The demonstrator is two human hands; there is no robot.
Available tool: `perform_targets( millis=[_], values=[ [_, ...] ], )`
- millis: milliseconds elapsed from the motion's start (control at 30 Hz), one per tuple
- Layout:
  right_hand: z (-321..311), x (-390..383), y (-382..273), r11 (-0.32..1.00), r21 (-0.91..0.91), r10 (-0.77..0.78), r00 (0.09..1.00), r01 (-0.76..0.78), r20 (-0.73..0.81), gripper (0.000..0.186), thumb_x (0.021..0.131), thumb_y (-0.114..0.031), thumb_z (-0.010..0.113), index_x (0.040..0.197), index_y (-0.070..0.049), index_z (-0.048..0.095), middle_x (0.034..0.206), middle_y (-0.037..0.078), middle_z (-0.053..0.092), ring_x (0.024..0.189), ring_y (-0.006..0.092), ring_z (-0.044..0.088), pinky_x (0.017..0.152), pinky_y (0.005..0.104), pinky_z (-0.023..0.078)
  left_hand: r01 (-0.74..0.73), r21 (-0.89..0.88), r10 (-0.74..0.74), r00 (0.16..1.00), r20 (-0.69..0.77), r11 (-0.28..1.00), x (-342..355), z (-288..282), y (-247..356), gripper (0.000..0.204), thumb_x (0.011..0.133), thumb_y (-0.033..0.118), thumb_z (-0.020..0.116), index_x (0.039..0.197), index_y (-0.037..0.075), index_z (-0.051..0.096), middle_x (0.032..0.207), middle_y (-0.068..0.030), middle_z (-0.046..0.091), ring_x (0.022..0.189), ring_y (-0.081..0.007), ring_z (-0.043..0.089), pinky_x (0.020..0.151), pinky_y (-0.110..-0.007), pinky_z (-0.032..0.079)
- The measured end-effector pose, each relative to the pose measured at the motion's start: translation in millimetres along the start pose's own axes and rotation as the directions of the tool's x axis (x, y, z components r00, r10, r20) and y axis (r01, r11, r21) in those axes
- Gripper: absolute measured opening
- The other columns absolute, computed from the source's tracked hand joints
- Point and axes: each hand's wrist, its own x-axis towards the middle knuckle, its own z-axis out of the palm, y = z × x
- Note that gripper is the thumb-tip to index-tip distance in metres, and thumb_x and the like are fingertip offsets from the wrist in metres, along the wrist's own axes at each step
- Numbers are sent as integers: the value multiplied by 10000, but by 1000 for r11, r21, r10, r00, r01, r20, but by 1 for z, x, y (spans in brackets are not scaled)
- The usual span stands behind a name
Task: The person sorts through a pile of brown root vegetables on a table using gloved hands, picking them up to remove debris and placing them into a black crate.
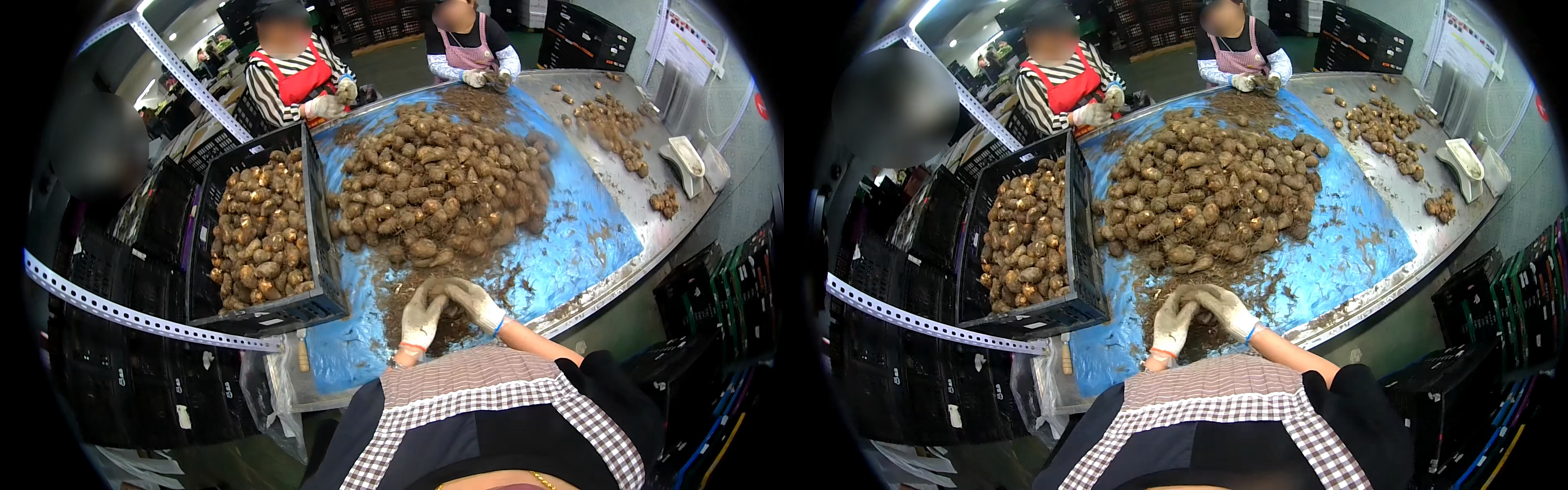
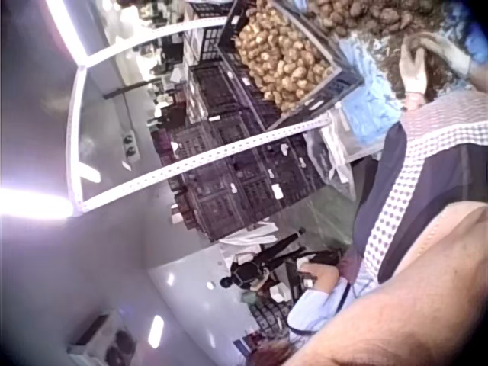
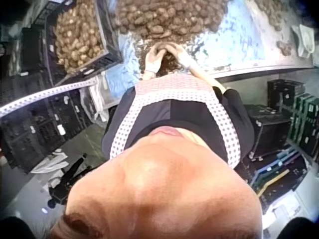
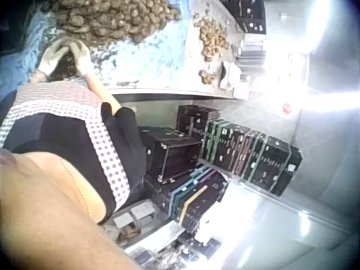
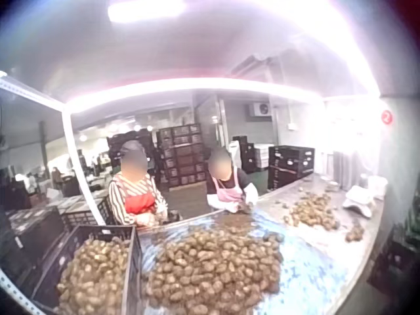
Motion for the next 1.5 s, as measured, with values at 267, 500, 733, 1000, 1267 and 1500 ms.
perform_targets(
  millis=[267, 500, 733, 1000, 1267, 1500],
  values=[
    [-6, -20, 26, 978, 100, 183, 983, -182, 3, 429, 1066, -306, 501, 1352, 7, 564, 1138, 72, 691, 943, 128, 637, 792, 256, 527, 123, -6, -122, 991, 47, 992, -14, 7, -22, 395, 974, 88, 629, 1336, -45, 545, 1161, -99, 683, 1017, -131, 631, 886, -270, 515],
    [-10, -18, 24, 907, 341, 291, 953, -247, -83, 416, 1043, -253, 540, 1342, 34, 565, 1162, 107, 696, 960, 173, 676, 787, 306, 577, -24, 346, 25, 1000, 1, 938, -16, 14, 2, 515, 862, 190, 734, 1323, 13, 588, 1081, -161, 711, 991, -222, 695, 858, -337, 533],
    [-14, -19, 16, 874, 395, 355, 926, -282, -125, 391, 1036, -359, 561, 1148, 3, 657, 981, 87, 717, 772, 163, 679, 650, 305, 566, -132, 522, 158, 987, -4, 842, -18, 18, 10, 552, 842, 220, 774, 1328, 24, 602, 1162, -205, 696, 1061, -316, 697, 872, -377, 552],
    [-13, -29, -10, 912, 229, 365, 928, -341, -73, 490, 1017, -403, 584, 1230, 36, 628, 1096, 99, 701, 895, 151, 663, 724, 301, 543, -77, 606, 132, 990, -46, 792, -23, 18, 1, 426, 935, 215, 669, 1312, 24, 618, 1110, -195, 719, 1028, -300, 713, 869, -362, 557],
    [-5, -28, -16, 917, 241, 350, 931, -317, -106, 457, 1024, -444, 549, 1154, -18, 652, 889, 58, 657, 700, 128, 583, 591, 286, 468, -198, 628, 340, 933, -114, 753, -23, 21, 3, 275, 936, 174, 637, 1183, 64, 687, 980, -176, 735, 889, -345, 716, 758, -393, 563],
    [-12, -22, -7, 841, 205, 507, 862, -500, 21, 532, 1003, -562, 531, 980, -55, 692, 768, 40, 656, 646, 142, 592, 600, 275, 494, -255, 785, 472, 880, -55, 565, -16, 33, 27, 285, 874, 316, 706, 712, 93, 635, 635, -135, 636, 606, -354, 642, 551, -448, 492]
  ],
)
